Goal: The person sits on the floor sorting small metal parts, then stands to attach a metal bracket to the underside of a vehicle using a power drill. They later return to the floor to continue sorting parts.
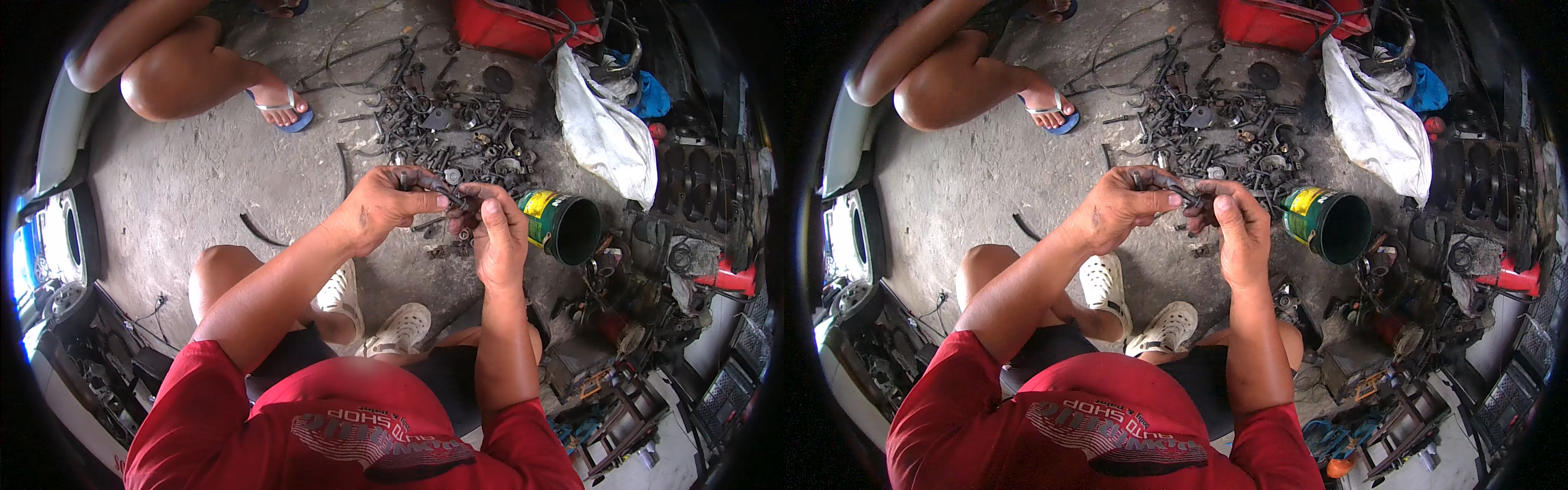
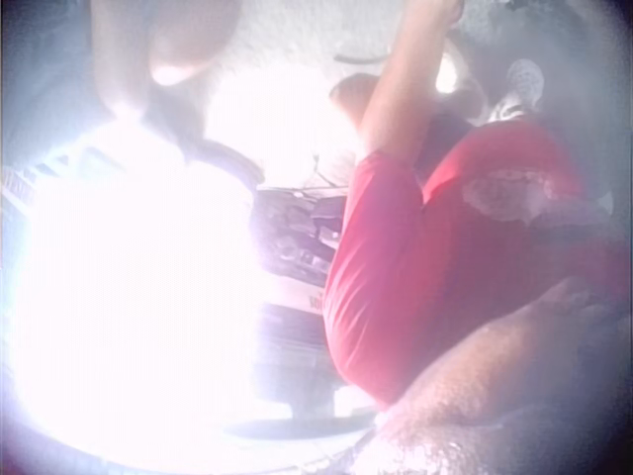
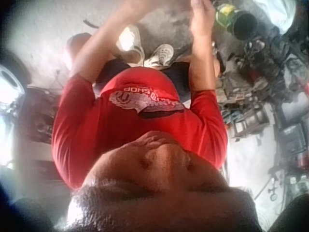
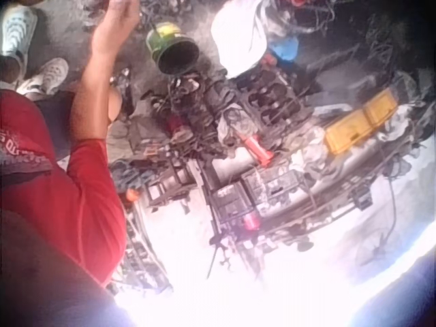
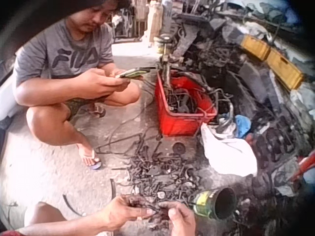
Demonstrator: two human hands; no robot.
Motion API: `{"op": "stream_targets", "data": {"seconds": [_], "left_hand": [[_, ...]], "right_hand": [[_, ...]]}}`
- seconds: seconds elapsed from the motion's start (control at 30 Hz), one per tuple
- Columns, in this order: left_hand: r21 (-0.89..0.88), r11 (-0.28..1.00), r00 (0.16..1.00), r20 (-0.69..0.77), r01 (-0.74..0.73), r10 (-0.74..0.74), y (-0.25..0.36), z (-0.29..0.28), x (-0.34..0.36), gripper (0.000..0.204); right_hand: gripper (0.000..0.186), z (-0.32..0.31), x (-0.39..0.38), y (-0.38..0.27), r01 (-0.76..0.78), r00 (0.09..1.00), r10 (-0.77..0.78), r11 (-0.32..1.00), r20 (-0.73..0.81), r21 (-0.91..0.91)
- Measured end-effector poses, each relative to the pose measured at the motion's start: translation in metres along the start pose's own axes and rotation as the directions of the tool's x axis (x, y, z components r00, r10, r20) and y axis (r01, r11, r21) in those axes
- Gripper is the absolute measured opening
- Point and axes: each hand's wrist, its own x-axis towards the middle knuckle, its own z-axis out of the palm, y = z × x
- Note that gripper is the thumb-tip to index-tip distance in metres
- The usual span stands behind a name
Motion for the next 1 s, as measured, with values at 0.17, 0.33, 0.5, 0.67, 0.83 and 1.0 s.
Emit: {"op": "stream_targets", "data": {"seconds": [0.17,0.33,0.5,0.67,0.83,1.0], "left_hand": [[-0.007,1.000,0.999,0.034,0.011,-0.011,-0.003,-0.002,0.001,0.029],[-0.367,0.926,0.991,0.127,0.093,-0.049,-0.006,-0.009,0.006,0.034],[-0.343,0.929,0.986,0.142,0.136,-0.092,-0.007,-0.012,0.013,0.033],[-0.328,0.924,0.968,0.213,0.196,-0.130,-0.012,-0.020,0.015,0.032],[-0.294,0.937,0.969,0.214,0.188,-0.127,-0.008,-0.019,0.013,0.034],[-0.220,0.961,0.974,0.187,0.165,-0.125,-0.008,-0.017,0.014,0.035]], "right_hand": [[0.013,0.001,0.000,0.002,0.003,1.000,0.000,0.991,0.024,-0.134],[0.008,-0.003,0.006,0.015,0.028,0.992,-0.037,0.997,-0.123,-0.071],[0.012,-0.006,0.007,0.022,0.062,0.986,-0.101,0.961,-0.134,-0.268],[0.017,0.011,0.006,0.015,0.184,0.965,-0.261,0.717,-0.014,-0.672],[0.018,0.008,0.007,0.012,0.211,0.965,-0.260,0.673,0.040,-0.709],[0.019,0.006,0.006,0.010,0.204,0.970,-0.237,0.652,0.060,-0.730]]}}
